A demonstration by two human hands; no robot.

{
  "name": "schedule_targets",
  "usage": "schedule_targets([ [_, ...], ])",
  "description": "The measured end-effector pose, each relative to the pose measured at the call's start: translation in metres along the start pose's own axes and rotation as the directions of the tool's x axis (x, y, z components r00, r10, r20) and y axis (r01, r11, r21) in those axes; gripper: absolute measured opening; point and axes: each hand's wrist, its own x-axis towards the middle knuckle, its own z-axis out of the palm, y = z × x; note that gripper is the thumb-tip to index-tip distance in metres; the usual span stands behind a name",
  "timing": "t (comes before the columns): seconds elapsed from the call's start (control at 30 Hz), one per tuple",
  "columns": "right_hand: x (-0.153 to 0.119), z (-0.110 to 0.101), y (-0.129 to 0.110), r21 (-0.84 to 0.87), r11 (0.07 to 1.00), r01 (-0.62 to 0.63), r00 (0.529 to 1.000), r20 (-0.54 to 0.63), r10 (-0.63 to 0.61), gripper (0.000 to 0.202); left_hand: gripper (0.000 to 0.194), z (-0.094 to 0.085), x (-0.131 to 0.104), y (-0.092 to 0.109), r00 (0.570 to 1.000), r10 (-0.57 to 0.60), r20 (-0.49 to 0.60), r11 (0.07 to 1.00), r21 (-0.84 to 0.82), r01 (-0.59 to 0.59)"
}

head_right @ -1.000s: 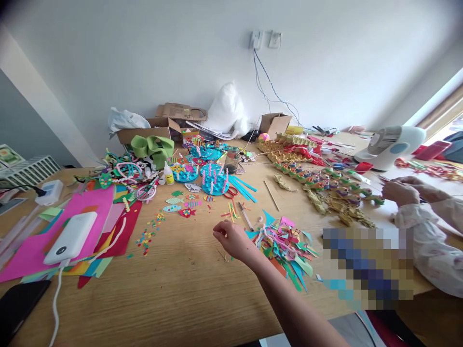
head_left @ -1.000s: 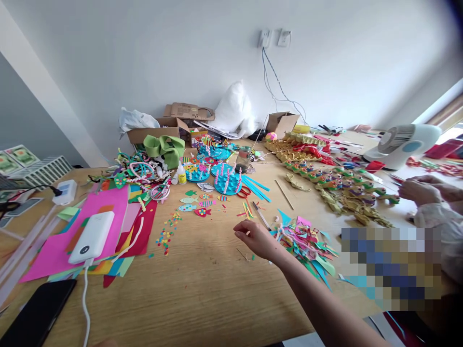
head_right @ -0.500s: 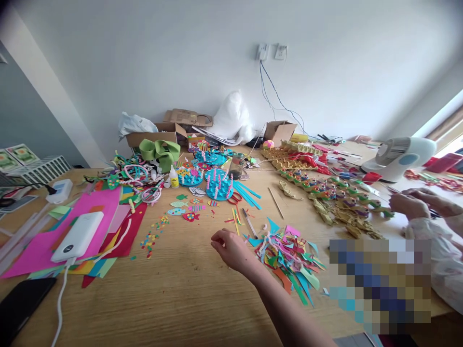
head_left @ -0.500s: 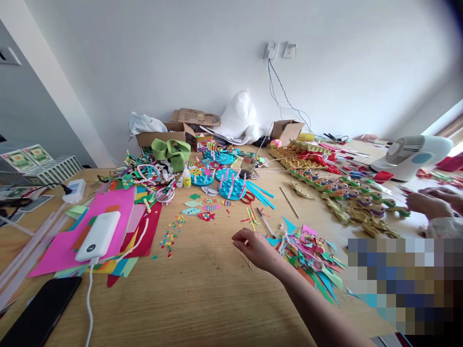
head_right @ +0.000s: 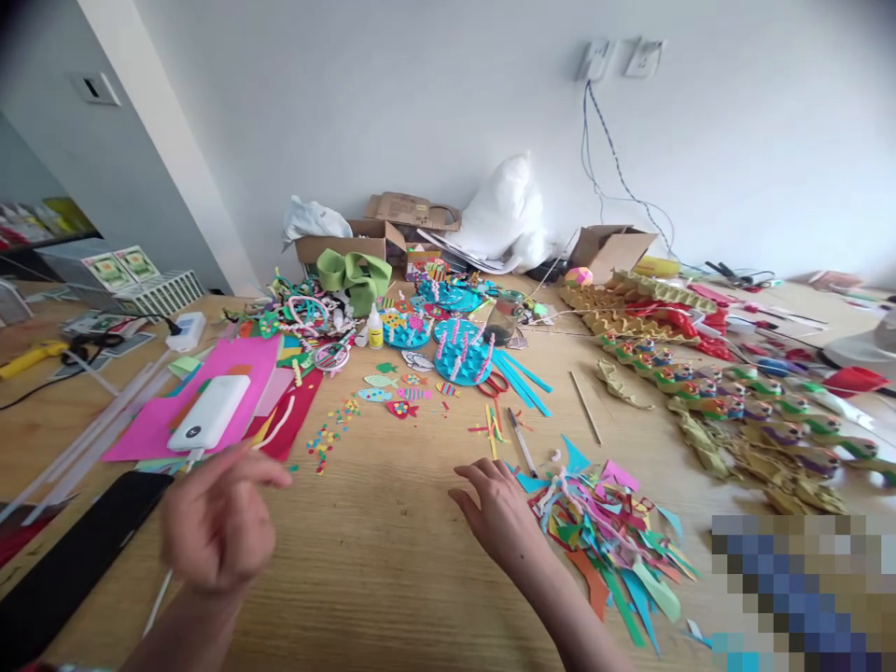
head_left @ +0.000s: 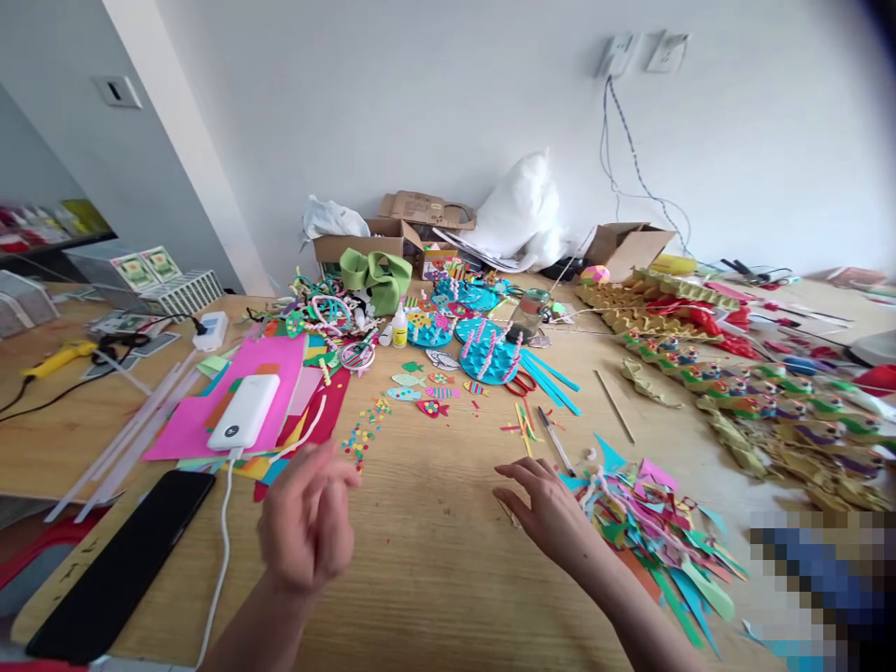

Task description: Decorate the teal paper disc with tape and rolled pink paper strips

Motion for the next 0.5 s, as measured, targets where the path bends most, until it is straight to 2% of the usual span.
schedule_targets([
  [0.07,-0.011,0.009,0.002,-0.105,0.994,0.032,0.997,-0.072,-0.039,0.038,0.029,0.025,0.020,-0.014,0.999,-0.032,0.003,0.998,-0.060,0.032],
  [0.17,-0.026,0.023,0.006,-0.228,0.972,0.057,0.980,-0.175,-0.098,0.051,0.028,0.045,0.033,-0.029,0.995,-0.094,-0.044,0.994,-0.059,0.091],
  [0.3,-0.039,0.035,0.017,-0.322,0.946,0.028,0.953,-0.277,-0.122,0.054,0.028,0.052,0.023,-0.047,0.986,-0.164,-0.014,0.986,-0.016,0.163],
  [0.5,-0.040,0.039,0.024,-0.329,0.944,-0.027,0.949,-0.304,-0.079,0.044,0.025,0.058,0.003,-0.067,0.973,-0.216,0.087,0.976,0.040,0.213],
])
